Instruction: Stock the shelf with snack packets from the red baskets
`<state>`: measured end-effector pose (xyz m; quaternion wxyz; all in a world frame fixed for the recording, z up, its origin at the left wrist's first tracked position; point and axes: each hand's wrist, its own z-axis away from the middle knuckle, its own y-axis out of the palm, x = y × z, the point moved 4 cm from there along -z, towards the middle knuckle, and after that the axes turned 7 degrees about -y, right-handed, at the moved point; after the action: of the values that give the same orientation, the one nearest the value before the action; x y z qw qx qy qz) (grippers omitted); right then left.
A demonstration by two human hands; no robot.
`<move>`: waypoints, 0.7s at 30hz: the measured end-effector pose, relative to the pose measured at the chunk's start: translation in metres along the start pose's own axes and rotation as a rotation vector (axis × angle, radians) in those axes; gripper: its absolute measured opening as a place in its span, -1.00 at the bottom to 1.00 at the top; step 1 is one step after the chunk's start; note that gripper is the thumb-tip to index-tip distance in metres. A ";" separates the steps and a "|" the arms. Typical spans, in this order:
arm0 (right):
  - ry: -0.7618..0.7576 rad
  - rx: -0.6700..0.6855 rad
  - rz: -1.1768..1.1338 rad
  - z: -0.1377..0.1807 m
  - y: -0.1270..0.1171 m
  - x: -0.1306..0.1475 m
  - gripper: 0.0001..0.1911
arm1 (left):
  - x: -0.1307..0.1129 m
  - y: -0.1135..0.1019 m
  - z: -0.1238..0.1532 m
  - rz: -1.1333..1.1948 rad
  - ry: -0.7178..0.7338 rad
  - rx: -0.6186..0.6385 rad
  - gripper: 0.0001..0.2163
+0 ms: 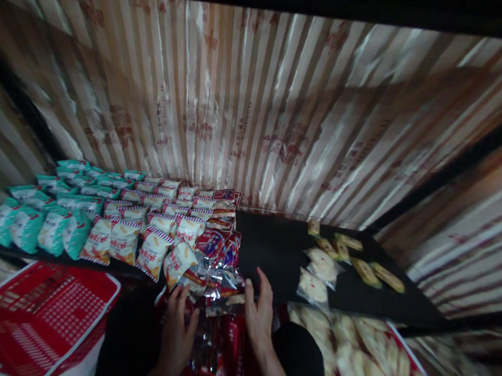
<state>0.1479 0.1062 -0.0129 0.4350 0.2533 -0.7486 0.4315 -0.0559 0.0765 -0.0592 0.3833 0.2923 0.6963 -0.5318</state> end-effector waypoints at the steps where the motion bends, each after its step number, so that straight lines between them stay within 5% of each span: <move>1: 0.031 0.018 -0.012 0.005 0.000 -0.003 -0.32 | 0.000 0.003 -0.002 0.014 -0.018 0.023 -0.62; 7: 0.073 0.114 -0.108 0.015 0.016 -0.001 -0.33 | -0.002 0.015 -0.012 0.107 0.033 0.028 -0.67; 14: -0.069 0.105 -0.080 0.011 0.040 0.000 -0.44 | -0.007 0.015 -0.024 0.117 0.066 -0.017 -0.69; 21: -0.312 0.055 0.247 0.015 0.036 -0.003 -0.42 | 0.001 0.012 -0.024 0.090 0.080 -0.014 -0.68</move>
<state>0.1156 0.1111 -0.0351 0.2502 0.2352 -0.8202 0.4575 -0.0516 0.1031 -0.0627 0.3809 0.3415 0.7009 -0.4970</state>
